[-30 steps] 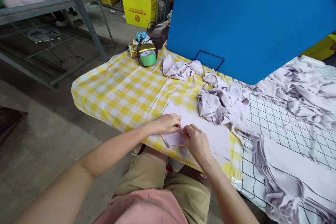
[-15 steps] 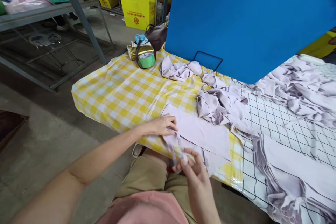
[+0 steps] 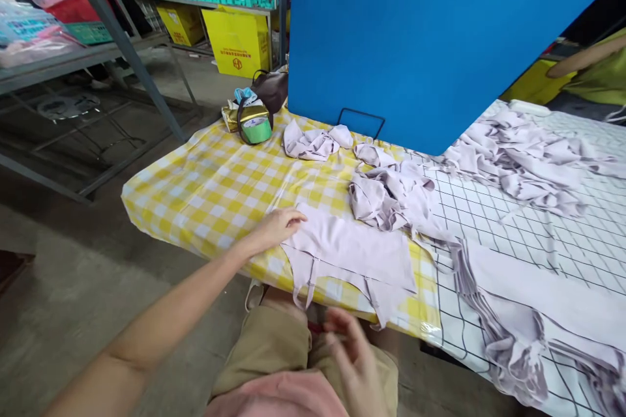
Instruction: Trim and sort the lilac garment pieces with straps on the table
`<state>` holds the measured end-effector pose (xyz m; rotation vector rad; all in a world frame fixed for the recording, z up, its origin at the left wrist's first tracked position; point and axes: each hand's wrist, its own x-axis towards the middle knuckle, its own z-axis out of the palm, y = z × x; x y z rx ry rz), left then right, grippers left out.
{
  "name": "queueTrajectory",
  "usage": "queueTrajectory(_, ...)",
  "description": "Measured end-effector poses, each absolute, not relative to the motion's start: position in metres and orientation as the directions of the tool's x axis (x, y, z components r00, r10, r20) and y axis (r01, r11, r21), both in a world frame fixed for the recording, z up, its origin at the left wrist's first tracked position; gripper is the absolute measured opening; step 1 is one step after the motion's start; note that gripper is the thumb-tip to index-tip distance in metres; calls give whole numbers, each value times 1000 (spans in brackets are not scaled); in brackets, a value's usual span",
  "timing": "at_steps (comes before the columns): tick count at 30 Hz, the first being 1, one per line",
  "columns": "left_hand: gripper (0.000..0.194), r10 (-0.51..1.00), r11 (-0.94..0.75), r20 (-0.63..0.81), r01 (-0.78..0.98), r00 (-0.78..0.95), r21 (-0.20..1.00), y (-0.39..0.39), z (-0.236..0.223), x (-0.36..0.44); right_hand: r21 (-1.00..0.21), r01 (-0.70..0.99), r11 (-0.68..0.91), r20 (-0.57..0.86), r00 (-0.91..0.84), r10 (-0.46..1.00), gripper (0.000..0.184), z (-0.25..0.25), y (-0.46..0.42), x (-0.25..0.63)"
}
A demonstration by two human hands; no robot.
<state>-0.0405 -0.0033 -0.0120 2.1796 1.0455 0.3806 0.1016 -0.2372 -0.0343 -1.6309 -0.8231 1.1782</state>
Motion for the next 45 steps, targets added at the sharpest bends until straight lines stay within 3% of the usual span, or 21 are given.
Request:
queueTrajectory(2,16,892,-353,-30,737,451,576,2,-14,-35,-887,328,-324,-148,464,874,36,-22,-209,150)
queueTrajectory(4,17,937,-293,-34,836,347,464,7,-17,-25,-693,566,-448,-52,580,813,37,-11,-175,197)
queueTrajectory(6,25,952,-263,-35,876,303,404,11,-18,-15,-478,655,-585,-42,648,760,33,-5,-143,234)
queueTrajectory(9,25,947,-230,-100,863,304,449,17,-18,-5,-381,671,-637,-94,657,748,22,-7,-111,260)
queueTrajectory(11,23,930,-214,-156,837,332,503,22,-17,-4,-400,682,-613,-107,629,770,15,-11,-102,264)
queueTrajectory(15,25,920,-200,-166,791,354,578,28,-17,-13,-474,682,-557,-120,577,808,20,-16,-104,268)
queueTrajectory(22,11,912,-143,-151,640,382,755,25,-14,-18,-725,537,-430,-168,468,868,29,-12,-118,280)
queueTrajectory(24,19,885,-42,-216,534,412,845,24,-11,-17,-824,400,-401,-223,422,879,33,-6,-120,279)
queueTrajectory(27,43,798,257,-374,294,473,920,23,-7,-15,-885,220,-411,-294,420,859,35,6,-123,276)
queueTrajectory(31,38,710,414,-447,191,544,890,25,-4,-14,-888,212,-408,-273,469,840,34,19,-126,276)
queueTrajectory(36,35,752,370,-409,182,518,911,29,10,-14,-911,234,-340,-213,438,873,34,41,-133,279)
queueTrajectory(42,37,837,126,-103,-7,538,992,41,60,-13,-933,277,-228,-61,504,861,34,89,-128,290)
queueTrajectory(45,37,850,-17,20,-11,527,1000,48,84,-9,-933,319,-170,23,523,852,34,109,-119,296)
